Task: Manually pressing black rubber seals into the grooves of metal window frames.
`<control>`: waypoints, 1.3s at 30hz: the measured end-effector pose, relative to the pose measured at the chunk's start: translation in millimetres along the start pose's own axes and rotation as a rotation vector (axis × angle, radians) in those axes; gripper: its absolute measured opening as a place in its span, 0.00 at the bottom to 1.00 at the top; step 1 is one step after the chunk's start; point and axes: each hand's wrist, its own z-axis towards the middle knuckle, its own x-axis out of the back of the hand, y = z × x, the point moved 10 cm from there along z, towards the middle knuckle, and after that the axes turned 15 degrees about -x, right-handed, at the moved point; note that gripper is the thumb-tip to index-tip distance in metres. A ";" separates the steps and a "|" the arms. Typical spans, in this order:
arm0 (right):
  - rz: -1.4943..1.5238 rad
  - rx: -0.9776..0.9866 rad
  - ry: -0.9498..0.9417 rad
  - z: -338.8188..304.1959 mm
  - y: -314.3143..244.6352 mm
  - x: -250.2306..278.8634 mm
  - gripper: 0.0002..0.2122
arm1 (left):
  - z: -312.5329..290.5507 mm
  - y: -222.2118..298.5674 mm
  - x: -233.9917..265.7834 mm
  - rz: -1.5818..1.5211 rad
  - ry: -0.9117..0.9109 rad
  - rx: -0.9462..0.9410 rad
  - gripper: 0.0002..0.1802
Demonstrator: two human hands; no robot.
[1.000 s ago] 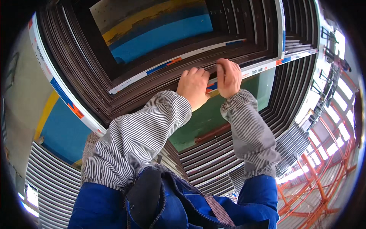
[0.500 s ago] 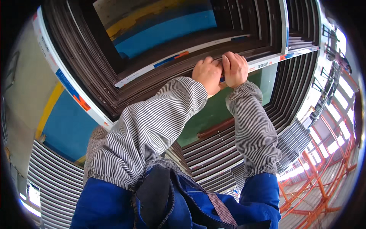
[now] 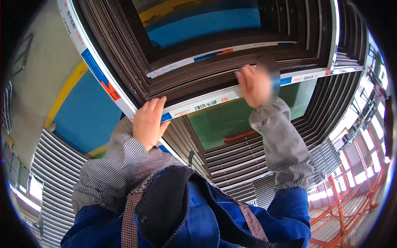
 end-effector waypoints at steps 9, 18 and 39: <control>0.121 0.163 -0.081 -25.2 -123.3 -55.6 0.09 | 40.3 12.8 -8.9 -0.070 0.185 0.061 0.31; 0.123 0.215 -0.064 -26.7 -118.0 -56.2 0.09 | 51.6 21.5 -4.6 -0.052 0.166 0.005 0.25; -0.104 -0.462 0.197 34.6 286.5 122.1 0.14 | 182.7 110.0 -26.6 -0.067 0.073 -0.133 0.32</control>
